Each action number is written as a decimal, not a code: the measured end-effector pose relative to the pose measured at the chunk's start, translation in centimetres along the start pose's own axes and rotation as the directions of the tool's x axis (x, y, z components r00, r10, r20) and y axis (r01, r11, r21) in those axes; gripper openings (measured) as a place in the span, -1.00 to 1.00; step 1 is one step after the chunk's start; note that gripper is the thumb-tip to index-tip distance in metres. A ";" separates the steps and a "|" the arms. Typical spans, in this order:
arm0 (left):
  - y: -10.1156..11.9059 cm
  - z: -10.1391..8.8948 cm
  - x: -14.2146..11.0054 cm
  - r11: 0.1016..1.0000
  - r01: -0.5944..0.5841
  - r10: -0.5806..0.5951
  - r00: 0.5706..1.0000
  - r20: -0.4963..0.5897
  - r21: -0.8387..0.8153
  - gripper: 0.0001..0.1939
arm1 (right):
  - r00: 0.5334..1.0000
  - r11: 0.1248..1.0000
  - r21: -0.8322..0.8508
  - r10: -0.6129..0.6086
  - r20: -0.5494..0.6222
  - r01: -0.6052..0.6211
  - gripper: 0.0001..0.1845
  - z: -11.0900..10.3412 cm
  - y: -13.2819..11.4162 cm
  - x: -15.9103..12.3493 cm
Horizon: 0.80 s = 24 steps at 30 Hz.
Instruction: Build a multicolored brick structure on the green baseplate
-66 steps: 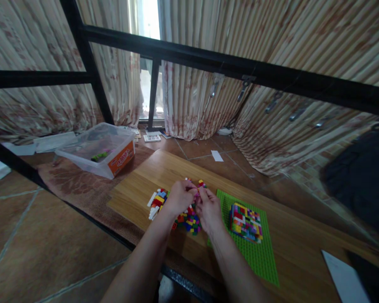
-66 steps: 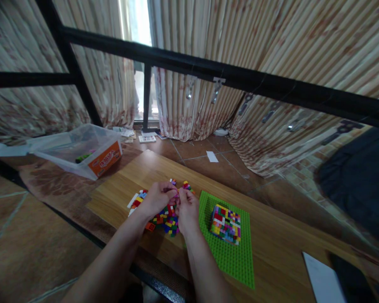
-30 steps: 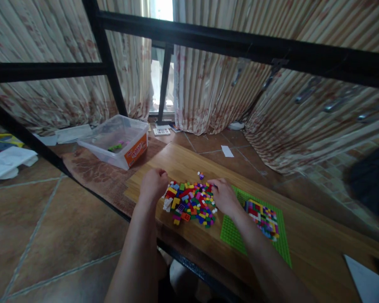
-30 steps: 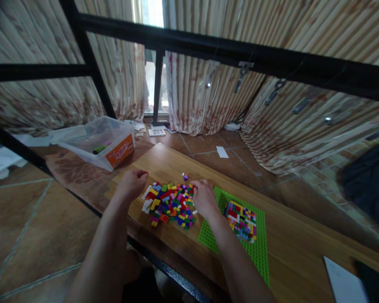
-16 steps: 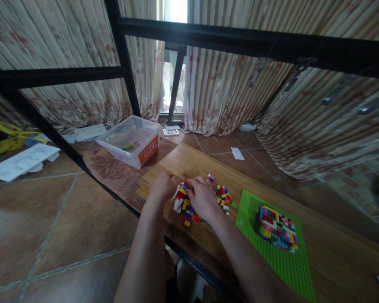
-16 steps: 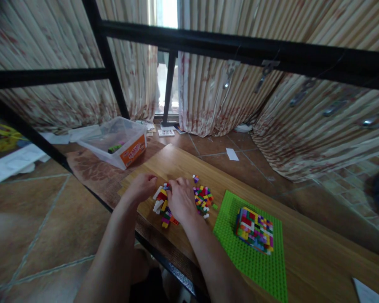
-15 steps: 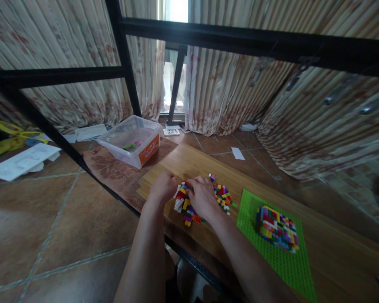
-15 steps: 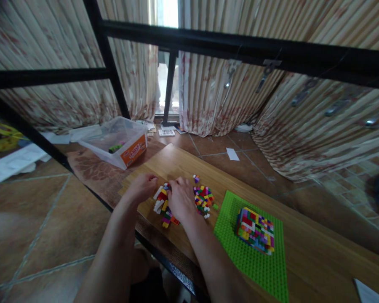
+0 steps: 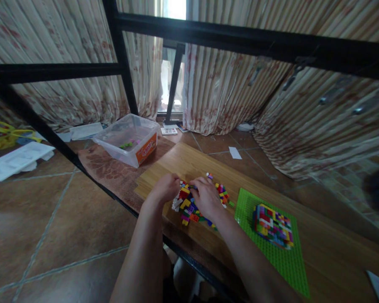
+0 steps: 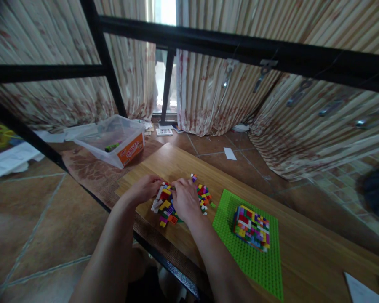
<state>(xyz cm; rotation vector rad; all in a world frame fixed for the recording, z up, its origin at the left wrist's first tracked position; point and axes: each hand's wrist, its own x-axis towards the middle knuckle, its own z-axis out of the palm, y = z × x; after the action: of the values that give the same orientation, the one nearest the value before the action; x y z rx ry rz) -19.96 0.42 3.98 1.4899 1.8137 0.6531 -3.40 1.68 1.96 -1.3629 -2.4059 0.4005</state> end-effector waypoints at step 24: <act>-0.4 0.4 1.1 0.998 0.006 -0.007 1.000 -0.023 -0.055 -0.78 | 0.992 0.996 0.083 0.051 -0.115 -0.042 -0.86 -0.3 -2.7 -4.2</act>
<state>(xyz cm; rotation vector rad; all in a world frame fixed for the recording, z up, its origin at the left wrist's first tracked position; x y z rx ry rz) -20.02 1.39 3.29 1.4451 1.8026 0.7138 -3.33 -3.22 2.62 -1.3700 -2.2429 0.4129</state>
